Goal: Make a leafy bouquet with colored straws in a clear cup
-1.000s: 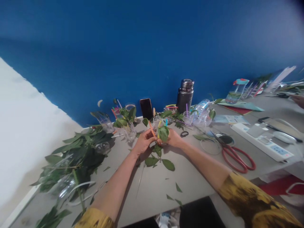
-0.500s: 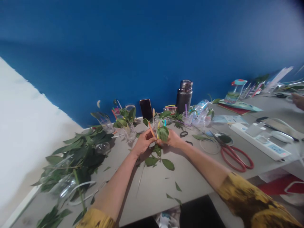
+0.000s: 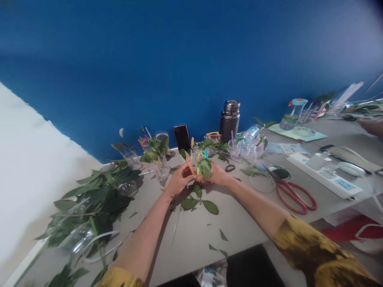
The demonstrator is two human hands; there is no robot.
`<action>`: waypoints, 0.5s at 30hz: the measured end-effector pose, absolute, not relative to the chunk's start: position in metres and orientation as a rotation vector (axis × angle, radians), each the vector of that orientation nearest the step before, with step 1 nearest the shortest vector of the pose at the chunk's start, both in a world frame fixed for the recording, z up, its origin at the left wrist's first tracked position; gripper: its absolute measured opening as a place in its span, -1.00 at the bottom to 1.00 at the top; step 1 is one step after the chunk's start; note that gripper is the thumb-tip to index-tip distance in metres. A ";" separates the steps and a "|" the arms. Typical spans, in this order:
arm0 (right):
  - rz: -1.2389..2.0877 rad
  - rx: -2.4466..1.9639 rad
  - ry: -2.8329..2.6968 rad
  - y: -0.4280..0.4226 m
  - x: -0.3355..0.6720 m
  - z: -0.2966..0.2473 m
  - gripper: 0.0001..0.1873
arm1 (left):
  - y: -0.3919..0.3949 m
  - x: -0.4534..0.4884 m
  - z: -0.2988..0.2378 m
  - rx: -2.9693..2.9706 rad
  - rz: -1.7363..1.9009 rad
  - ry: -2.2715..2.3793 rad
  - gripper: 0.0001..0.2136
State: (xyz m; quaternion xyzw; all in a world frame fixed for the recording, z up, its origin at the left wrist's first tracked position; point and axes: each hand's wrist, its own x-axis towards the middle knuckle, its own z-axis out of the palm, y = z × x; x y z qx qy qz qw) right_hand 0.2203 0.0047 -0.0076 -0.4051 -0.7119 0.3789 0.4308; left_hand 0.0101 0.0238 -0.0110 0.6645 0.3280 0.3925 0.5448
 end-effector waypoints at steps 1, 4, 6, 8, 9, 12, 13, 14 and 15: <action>0.916 -1.046 -1.761 0.005 0.222 -0.009 -0.79 | 0.023 0.011 -0.010 1.583 0.923 0.771 -0.34; 0.840 -1.120 -1.730 0.006 0.229 -0.012 -0.48 | 0.020 0.012 -0.007 1.568 0.918 0.773 -0.30; 0.810 -1.132 -1.785 0.006 0.239 -0.011 -0.29 | 0.020 0.010 -0.008 1.563 0.923 0.792 -0.28; 0.754 -1.191 -1.889 0.007 0.254 -0.007 -0.22 | 0.021 0.005 -0.009 1.585 0.929 0.840 -0.31; 0.710 -1.262 -1.946 0.006 0.262 -0.003 -0.26 | 0.022 0.001 -0.010 1.605 0.932 0.878 -0.34; 0.508 -1.598 -2.075 0.003 0.284 0.011 -0.65 | 0.023 -0.011 -0.009 1.645 0.969 1.035 -0.50; 0.414 -1.711 -2.103 0.002 0.290 0.015 -0.72 | 0.023 -0.015 -0.007 1.654 0.973 1.092 -0.56; 0.336 -1.813 -2.131 -0.001 0.293 0.019 -0.74 | 0.023 -0.018 -0.004 1.666 0.971 1.142 -0.60; 0.277 -1.895 -2.165 -0.003 0.295 0.022 -0.75 | 0.023 -0.021 -0.001 1.686 0.952 1.183 -0.63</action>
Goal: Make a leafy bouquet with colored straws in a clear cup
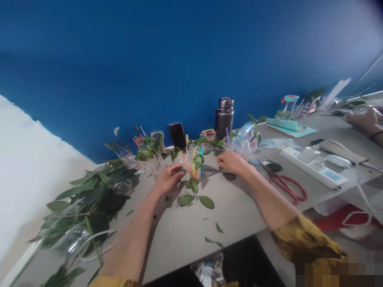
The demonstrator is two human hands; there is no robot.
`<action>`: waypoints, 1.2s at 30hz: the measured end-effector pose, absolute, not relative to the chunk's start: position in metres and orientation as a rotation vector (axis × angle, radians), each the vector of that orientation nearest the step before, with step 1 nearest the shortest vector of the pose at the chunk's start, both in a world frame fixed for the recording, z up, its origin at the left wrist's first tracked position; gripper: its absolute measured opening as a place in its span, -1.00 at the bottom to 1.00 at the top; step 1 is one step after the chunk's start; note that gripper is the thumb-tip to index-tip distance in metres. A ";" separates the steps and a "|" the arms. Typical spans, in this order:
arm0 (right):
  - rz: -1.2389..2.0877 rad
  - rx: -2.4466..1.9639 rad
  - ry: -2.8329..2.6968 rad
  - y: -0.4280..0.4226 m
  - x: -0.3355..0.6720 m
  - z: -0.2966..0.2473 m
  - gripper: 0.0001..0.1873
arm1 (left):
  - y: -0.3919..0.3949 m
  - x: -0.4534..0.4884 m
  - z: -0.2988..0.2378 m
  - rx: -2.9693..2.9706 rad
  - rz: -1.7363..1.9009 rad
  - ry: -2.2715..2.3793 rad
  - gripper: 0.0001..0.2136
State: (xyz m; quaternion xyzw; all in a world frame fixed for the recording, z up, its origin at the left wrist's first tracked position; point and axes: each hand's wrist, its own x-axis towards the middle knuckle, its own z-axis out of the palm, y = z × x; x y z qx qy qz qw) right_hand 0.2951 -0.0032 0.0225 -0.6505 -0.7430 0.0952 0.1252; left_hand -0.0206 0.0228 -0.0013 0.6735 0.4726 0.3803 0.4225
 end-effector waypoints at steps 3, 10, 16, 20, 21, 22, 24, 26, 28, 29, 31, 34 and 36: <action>0.223 -2.065 -2.284 -0.010 0.294 0.030 -0.75 | 0.021 -0.026 0.011 1.812 0.798 1.270 -0.65; 0.202 -2.227 -2.315 -0.014 0.289 0.034 -0.58 | -0.010 -0.041 0.039 2.204 0.283 1.433 -0.67; 0.120 -2.271 -2.339 -0.022 0.290 0.032 -0.54 | -0.050 -0.031 0.038 2.355 0.348 1.334 -0.74; 0.067 -2.289 -2.353 -0.030 0.290 0.032 -0.55 | -0.070 -0.008 0.029 2.456 0.345 1.245 -0.82; 0.058 -2.297 -2.352 -0.032 0.291 0.033 -0.55 | -0.074 -0.003 0.027 2.477 0.315 1.230 -0.83; 0.048 -2.303 -2.354 -0.033 0.291 0.033 -0.55 | -0.078 0.002 0.026 2.494 0.279 1.214 -0.85; 0.023 -2.305 -2.364 -0.037 0.291 0.035 -0.54 | -0.086 0.005 0.025 2.509 0.237 1.185 -0.87; -0.003 -2.292 -2.385 -0.041 0.292 0.036 -0.53 | -0.093 0.002 0.025 2.506 0.262 1.172 -0.85; -0.019 -2.284 -2.402 -0.044 0.294 0.036 -0.54 | -0.101 -0.010 0.026 2.489 0.353 1.183 -0.81; -0.025 -2.286 -2.405 -0.045 0.295 0.036 -0.55 | -0.104 -0.018 0.028 2.475 0.410 1.208 -0.79; -0.034 -2.300 -2.397 -0.047 0.298 0.036 -0.57 | -0.109 -0.040 0.031 2.435 0.534 1.307 -0.79; -0.023 -2.315 -2.380 -0.050 0.305 0.035 -0.62 | -0.114 -0.079 0.040 2.355 0.778 1.577 -0.79; 0.004 -2.306 -2.372 -0.053 0.309 0.035 -0.63 | -0.113 -0.107 0.048 2.282 1.037 1.784 -0.77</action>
